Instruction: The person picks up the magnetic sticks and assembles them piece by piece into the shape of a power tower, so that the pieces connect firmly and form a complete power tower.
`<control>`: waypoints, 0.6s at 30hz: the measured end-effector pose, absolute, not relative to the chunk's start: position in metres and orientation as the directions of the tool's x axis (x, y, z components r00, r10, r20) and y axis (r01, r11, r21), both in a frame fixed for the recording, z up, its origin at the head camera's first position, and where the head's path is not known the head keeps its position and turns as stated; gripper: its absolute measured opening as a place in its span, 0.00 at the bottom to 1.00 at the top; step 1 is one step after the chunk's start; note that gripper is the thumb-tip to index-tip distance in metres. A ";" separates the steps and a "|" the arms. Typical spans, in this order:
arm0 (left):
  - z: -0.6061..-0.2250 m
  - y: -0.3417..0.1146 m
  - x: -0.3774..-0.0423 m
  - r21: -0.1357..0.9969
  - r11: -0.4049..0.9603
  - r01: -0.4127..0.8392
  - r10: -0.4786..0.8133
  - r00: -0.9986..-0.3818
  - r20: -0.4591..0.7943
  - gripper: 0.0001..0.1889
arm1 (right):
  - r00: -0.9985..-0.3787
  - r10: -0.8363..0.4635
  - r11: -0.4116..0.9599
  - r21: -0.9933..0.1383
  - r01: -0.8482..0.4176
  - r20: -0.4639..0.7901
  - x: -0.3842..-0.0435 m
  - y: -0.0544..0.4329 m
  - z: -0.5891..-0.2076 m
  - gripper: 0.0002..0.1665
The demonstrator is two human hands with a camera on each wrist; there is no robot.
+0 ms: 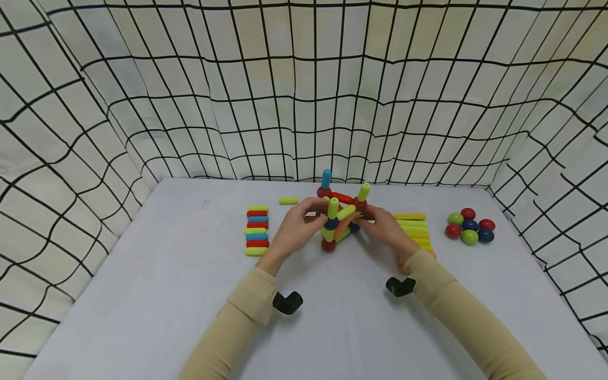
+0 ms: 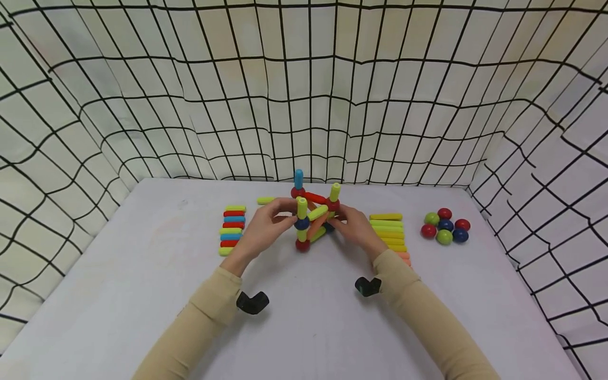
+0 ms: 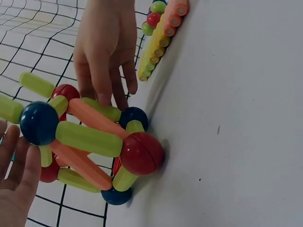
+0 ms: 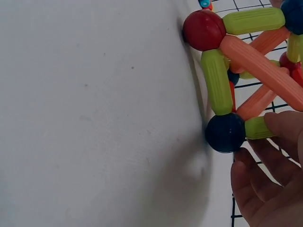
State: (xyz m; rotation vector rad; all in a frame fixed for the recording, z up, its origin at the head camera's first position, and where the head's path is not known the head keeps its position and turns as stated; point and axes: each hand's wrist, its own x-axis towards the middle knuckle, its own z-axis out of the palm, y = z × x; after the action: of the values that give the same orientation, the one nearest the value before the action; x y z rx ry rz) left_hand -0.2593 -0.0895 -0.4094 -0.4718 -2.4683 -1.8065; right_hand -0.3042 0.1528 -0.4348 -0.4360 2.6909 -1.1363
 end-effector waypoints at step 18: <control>-0.413 -0.103 -0.303 0.952 0.258 0.162 0.270 -0.959 0.090 0.29 | -0.999 -0.009 0.625 -0.780 -0.031 0.033 -0.244 0.251 -0.403 0.28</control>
State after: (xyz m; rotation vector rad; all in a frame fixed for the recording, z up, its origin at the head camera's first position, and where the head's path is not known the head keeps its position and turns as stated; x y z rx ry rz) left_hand -0.3029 -0.1026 -0.4125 -0.4404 -2.5624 -1.9207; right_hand -0.2441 0.2506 -0.4033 -0.0354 2.8549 -1.3718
